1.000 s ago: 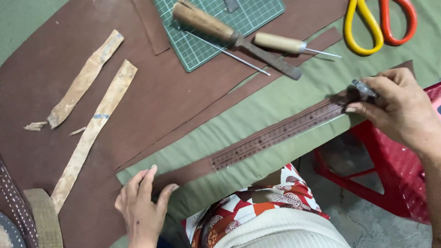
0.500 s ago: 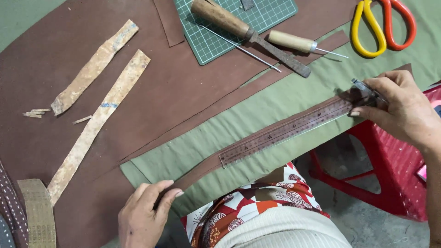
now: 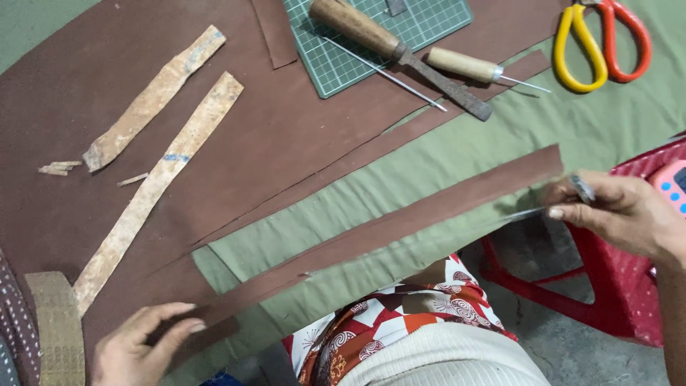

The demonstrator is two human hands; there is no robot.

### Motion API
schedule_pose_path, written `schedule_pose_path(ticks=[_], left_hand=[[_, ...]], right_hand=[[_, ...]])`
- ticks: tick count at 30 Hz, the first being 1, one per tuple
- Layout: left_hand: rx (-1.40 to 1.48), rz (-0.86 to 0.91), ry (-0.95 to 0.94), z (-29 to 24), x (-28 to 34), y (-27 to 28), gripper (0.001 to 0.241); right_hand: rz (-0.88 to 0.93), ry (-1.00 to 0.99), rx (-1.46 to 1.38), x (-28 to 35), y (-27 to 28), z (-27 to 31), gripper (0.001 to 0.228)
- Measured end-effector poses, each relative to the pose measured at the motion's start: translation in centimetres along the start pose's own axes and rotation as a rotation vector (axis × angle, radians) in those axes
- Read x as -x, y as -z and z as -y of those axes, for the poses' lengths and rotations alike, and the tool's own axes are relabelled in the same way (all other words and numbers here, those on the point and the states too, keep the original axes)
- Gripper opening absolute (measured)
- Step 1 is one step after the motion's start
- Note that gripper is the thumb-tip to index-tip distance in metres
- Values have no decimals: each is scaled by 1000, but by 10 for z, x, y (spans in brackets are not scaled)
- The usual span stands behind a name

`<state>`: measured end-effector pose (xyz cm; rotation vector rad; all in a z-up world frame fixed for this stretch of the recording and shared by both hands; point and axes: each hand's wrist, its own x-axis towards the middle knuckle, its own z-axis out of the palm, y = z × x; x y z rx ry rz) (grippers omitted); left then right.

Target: Using a ruler and a pen to mark measurements on a long strip of leather for preparation.

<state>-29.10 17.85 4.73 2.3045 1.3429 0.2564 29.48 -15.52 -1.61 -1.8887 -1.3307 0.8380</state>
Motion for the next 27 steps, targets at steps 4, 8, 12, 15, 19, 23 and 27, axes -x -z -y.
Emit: schedule_pose_path(ticks=[4,8,12,15,19,23,27], left_hand=[[42,82,486,30,-8,24,35],[-666,-346,-37,35,12,15,64],[-427,-364,-178,-58,4,-52,36],[-158,-107,-342,-111,9,-101,54],[86,-74,-537,-150,3,-126,67],[122,-8,-549,-153,10,-149,62],[103,-93,-615,-174,-2,-152,36]], right_hand=[[-153,-366,-283,22,-20,-28,25],[-279,-406,-216,19,-28,-12,21],[-281,-355,-254,20,-27,-6,25],[-272,-373,-356,32,-25,-23,23],[-283,-380,-421,39,-17,-23,20],[-303,-368,-390,42,-11,-29,18],[-341,-380,-440,43,-4,-47,22]])
